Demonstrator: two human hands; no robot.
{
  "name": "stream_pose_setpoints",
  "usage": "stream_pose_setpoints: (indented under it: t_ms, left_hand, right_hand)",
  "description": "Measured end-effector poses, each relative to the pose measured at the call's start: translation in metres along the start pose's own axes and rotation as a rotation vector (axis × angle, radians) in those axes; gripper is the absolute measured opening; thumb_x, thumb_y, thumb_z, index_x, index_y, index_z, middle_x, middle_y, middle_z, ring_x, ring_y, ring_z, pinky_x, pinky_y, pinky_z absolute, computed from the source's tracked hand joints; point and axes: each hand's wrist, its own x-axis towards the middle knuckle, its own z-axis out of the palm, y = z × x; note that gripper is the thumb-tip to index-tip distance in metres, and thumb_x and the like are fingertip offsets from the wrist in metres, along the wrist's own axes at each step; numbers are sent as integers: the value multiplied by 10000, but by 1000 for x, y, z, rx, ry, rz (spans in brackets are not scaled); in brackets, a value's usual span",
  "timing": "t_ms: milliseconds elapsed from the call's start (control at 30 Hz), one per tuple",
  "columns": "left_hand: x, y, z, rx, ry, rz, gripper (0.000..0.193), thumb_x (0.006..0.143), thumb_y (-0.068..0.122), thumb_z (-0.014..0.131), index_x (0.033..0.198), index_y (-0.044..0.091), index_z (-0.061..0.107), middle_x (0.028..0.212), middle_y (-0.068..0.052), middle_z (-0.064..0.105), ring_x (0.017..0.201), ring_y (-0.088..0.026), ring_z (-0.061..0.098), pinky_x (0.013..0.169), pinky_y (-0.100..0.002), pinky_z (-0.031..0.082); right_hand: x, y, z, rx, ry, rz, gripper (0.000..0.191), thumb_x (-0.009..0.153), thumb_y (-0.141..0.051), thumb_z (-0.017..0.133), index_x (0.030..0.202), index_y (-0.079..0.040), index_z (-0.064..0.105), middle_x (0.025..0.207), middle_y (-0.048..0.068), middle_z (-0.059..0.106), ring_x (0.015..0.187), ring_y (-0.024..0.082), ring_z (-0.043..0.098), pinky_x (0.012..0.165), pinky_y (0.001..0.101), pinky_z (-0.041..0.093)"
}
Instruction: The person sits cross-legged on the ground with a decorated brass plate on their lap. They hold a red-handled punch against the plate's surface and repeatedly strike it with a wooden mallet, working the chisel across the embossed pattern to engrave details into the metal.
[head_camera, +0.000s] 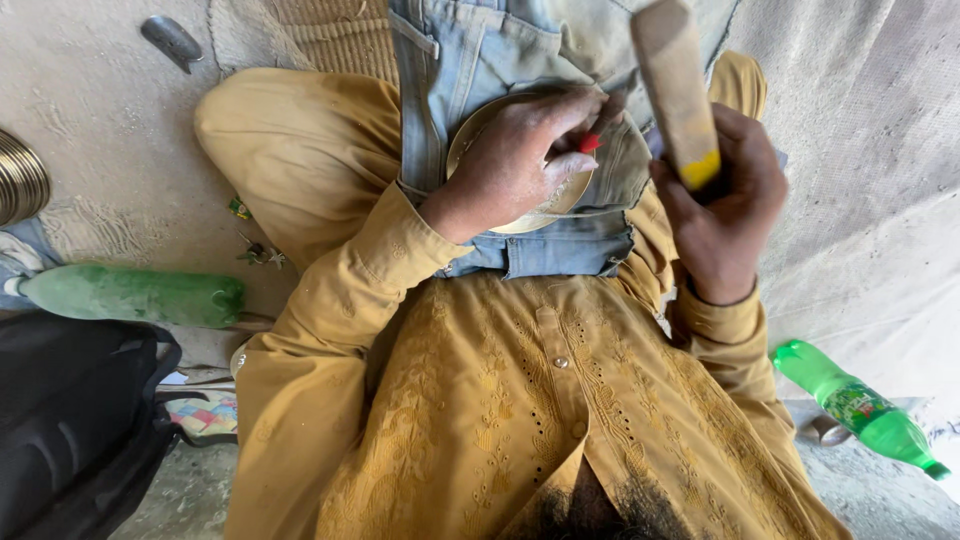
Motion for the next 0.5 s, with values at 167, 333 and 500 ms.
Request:
stream_pose_setpoints:
  t_ms: [167,333,500]
  left_hand:
    - [-1,-11,5,-184,-59,-175,586,939,84,830,1417,-30,511,1273,-169,691,1075,-250,759,953,-322,613]
    - [0,-11,2,-214,-71,-199,520,963,76,811,1395,-6,534,1231,-126,721,1017,-216,760,932,-327,616]
    - [9,-7,-1,-136,-98,-170,406,948,77,821,1286,33,601,1145,-122,711,1002,-246,725,923,-350,593]
  right_hand:
    - [-2,-13,-26,-120,39,-6,529,920,177,744,1402,38,575,1269,102,656,1148,148,667,978,276,565]
    - [6,-9,-41,-304,37,-161,498,998,167,797,1436,45,595,1225,178,710,1100,222,723,957,337,630]
    - [26,-4,-63,-826,-144,-413,385,830,164,814,1206,93,768,884,211,765,711,261,702,620,359,558]
